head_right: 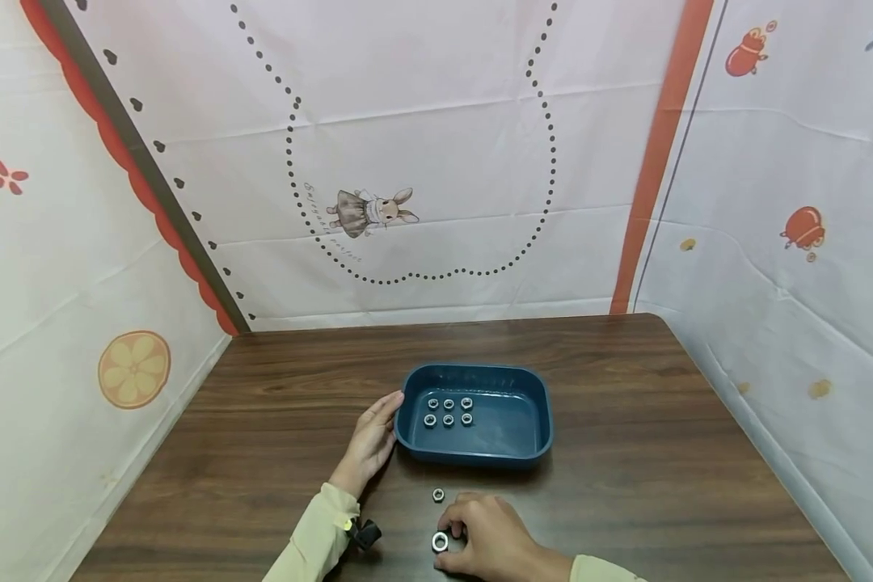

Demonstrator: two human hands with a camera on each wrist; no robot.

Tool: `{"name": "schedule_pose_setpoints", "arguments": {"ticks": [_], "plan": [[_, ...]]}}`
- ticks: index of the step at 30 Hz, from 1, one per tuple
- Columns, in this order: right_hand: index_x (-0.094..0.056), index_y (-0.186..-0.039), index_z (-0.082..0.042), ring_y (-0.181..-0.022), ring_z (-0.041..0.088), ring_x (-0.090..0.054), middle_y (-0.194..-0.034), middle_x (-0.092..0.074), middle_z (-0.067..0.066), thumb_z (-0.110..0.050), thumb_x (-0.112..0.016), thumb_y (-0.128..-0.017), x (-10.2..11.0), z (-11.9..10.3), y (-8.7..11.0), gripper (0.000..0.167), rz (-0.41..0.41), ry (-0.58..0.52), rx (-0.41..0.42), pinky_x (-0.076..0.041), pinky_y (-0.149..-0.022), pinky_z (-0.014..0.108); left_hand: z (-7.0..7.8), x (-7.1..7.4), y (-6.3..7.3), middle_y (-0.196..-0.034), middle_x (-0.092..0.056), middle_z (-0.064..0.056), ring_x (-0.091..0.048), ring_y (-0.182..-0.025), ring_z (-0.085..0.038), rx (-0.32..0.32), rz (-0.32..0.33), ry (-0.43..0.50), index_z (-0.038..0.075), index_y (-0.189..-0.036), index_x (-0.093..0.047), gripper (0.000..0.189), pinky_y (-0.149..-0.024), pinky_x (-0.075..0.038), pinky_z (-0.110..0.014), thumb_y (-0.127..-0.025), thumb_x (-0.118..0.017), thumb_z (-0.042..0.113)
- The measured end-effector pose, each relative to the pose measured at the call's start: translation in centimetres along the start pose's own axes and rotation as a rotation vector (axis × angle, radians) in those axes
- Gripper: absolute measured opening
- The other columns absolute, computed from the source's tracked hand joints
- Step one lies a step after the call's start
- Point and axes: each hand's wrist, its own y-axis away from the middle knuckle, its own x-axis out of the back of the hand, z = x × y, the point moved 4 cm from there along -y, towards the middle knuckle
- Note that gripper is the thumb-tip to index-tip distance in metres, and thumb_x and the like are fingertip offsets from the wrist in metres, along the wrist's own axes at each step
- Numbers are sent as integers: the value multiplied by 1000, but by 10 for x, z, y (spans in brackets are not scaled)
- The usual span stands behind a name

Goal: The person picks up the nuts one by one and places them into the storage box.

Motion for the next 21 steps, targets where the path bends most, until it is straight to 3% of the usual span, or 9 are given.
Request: {"name": "schedule_pose_setpoints", "arguments": {"ticks": [10, 21], "plan": [[-78, -91, -29, -69, -4, -52, -79, -57, -22, -39, -84, -83, -1, 2, -1, 14, -40, -63, -59, -44, -60, 18, 1, -1, 1, -100, -68, 2, -61, -88, -7, 2, -4, 0, -2, -128, -64, 37, -76, -51, -18, -99, -70, 19], [-76, -86, -28, -66, -6, -51, -75, -55, -22, -37, -84, -83, -2, 2, -1, 12, 25, -42, -6, -44, -59, 16, 1, -1, -1, -97, -68, 2, -61, -87, -7, -7, -3, 17, 0, -123, -67, 29, -75, -51, -18, -99, -70, 17]]}}
